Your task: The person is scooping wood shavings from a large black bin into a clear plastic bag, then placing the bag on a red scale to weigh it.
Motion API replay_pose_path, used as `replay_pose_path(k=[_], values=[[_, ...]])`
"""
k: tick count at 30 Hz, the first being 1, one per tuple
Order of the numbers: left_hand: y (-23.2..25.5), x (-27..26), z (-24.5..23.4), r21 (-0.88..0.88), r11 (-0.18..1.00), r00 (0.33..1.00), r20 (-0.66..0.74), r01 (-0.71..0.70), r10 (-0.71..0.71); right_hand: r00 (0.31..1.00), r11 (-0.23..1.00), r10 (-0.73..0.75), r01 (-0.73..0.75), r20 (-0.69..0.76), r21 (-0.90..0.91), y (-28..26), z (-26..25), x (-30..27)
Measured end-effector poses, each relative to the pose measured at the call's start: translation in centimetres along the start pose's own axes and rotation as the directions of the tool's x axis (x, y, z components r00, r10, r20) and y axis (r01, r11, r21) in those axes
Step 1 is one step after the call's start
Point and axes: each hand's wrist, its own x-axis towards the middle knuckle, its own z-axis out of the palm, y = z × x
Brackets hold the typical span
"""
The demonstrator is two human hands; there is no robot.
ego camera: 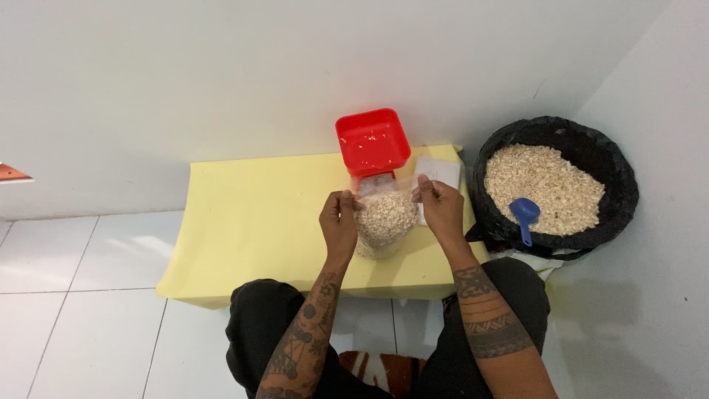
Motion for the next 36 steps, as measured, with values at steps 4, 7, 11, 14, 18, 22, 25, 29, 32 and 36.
replay_pose_path(k=[4, 7, 11, 14, 18, 22, 25, 29, 32, 36], values=[[0.4, -0.2, 0.2, -0.012, 1.0, 1.0, 0.012, -0.006, 0.006, 0.999, 0.999, 0.03, -0.03, 0.015, 0.03, -0.2, -0.1, 0.0], [0.1, -0.1, 0.2, 0.023, 0.996, 0.996, 0.029, -0.088, 0.087, 0.996, 0.988, 0.089, -0.092, 0.027, 0.122, -0.9, -0.3, -0.2], [-0.7, -0.2, -0.6, 0.194, 0.948, 0.968, 0.072, -0.251, 0.241, 0.996, 0.988, 0.084, -0.089, 0.043, 0.123, -1.1, -0.6, -0.5], [-0.3, 0.3, -0.7, 0.206, 0.953, 0.975, 0.044, -0.221, 0.216, 0.997, 0.994, 0.067, -0.069, 0.029, 0.079, -1.0, -1.0, 0.2], [1.0, 0.0, -0.9, 0.209, 0.976, 0.998, -0.009, -0.063, 0.066, 0.998, 0.999, 0.052, -0.053, 0.045, 0.01, 0.7, -0.7, 0.8], [-0.4, 0.2, -1.0, 0.21, 0.978, 0.999, -0.034, 0.022, -0.016, 0.986, 0.991, 0.133, -0.132, 0.1, -0.018, 0.8, -0.5, 0.7], [0.0, 0.3, -1.0, 0.206, 0.977, 0.998, -0.038, 0.052, -0.045, 0.981, 0.989, 0.151, -0.15, 0.12, -0.019, -0.5, -0.4, 0.4], [0.0, 0.6, -1.1, 0.245, 0.958, 0.988, -0.069, 0.15, -0.137, 0.959, 0.974, 0.225, -0.216, 0.174, -0.07, -0.9, 0.0, 0.7], [-0.9, 0.8, -1.3, 0.271, 0.941, 0.979, -0.085, 0.203, -0.186, 0.94, 0.96, 0.273, -0.252, 0.204, -0.119, 0.6, 0.7, 1.2], [-0.3, 0.8, -1.4, 0.257, 0.93, 0.964, -0.107, 0.263, -0.243, 0.922, 0.948, 0.309, -0.279, 0.233, -0.153, 1.9, 1.5, 1.5]])
